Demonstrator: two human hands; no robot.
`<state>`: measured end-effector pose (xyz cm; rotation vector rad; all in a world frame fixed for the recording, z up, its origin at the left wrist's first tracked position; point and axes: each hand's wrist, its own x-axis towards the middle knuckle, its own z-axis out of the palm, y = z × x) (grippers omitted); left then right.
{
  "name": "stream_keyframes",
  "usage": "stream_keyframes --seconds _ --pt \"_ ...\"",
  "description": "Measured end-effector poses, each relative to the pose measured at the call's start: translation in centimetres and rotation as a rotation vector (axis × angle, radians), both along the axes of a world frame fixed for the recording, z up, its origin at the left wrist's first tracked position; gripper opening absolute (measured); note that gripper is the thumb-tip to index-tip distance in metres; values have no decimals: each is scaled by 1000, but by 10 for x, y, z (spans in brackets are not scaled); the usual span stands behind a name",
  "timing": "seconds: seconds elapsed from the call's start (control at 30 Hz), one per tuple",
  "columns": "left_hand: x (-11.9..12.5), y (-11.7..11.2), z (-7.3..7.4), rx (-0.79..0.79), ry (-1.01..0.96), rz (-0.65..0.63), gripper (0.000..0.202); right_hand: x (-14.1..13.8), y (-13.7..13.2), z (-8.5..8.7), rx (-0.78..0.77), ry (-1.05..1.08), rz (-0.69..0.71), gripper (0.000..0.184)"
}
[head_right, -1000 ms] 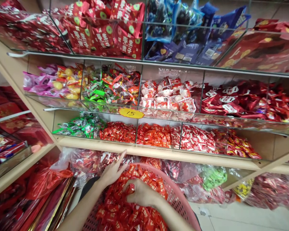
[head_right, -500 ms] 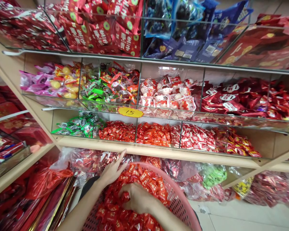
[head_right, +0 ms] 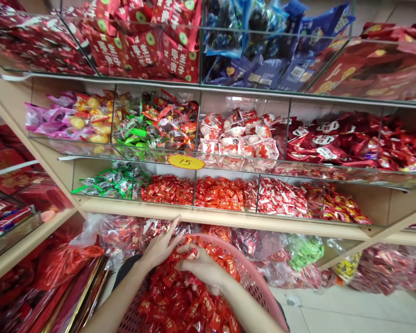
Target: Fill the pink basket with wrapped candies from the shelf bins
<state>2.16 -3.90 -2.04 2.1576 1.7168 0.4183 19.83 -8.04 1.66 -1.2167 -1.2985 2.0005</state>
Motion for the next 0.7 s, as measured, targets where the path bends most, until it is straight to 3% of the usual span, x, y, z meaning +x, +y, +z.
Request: stream_keyframes --seconds 0.1,0.37,0.6,0.7 --pt "0 0 -1 16 -6 -1 61 2 2 -1 -71 34 -8 39" --pt "0 0 -1 30 -3 2 60 2 5 -2 -85 -18 -45 27" --pt "0 0 -2 28 0 4 60 0 0 -17 56 -38 -14 32" --pt "-1 0 -2 25 13 7 61 -2 -1 -19 121 -67 23 25"
